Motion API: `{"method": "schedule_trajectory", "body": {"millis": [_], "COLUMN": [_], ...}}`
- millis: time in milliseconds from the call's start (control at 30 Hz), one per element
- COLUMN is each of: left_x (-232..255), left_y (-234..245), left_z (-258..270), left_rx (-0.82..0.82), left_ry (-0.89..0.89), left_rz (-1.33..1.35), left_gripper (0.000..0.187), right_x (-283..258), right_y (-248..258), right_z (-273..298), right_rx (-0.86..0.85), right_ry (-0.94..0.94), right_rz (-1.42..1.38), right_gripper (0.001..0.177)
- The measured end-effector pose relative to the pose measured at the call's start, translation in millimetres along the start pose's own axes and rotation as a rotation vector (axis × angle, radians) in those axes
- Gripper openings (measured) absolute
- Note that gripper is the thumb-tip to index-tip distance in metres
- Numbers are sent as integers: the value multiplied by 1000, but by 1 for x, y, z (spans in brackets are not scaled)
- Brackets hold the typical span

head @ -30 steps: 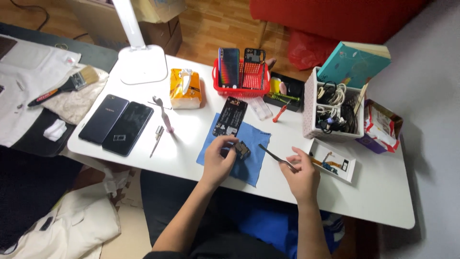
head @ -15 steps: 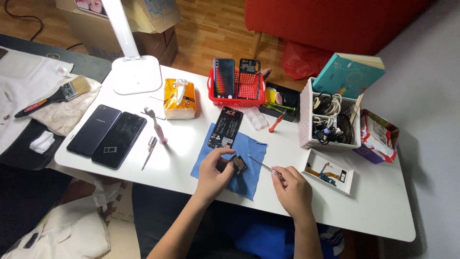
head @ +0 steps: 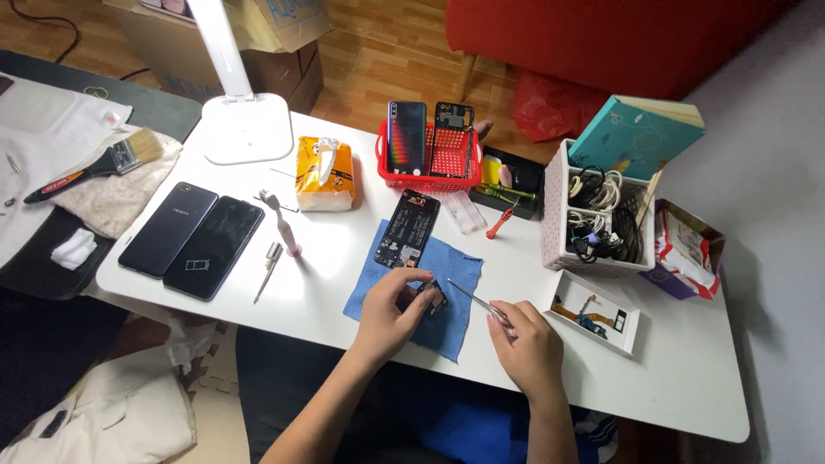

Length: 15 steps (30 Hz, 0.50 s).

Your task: Repairing and cleaning a smartphone motherboard using small tools and a brush.

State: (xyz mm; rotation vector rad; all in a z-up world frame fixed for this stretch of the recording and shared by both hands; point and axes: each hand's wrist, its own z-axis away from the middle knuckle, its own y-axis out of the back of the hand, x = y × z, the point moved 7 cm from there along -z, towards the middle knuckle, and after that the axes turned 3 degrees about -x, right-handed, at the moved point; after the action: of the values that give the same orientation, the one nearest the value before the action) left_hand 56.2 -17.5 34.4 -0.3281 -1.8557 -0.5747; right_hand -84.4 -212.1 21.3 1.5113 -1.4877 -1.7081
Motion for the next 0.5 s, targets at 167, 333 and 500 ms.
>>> {"method": "schedule_trajectory", "body": {"millis": [167, 333, 500], "left_x": [0, -1, -5], "left_y": [0, -1, -2], "left_z": [0, 0, 1], "left_rx": [1, 11, 18], "left_ry": [-15, -50, -28], "left_rz": [13, 19, 22], "left_gripper": [18, 18, 21], "right_x": [3, 3, 4], "right_y": [-2, -2, -3], "right_z": [0, 1, 0], "right_rx": [17, 18, 7], "right_ry": [23, 21, 27], "right_rz": [31, 23, 35], "right_gripper": [24, 23, 25]}}
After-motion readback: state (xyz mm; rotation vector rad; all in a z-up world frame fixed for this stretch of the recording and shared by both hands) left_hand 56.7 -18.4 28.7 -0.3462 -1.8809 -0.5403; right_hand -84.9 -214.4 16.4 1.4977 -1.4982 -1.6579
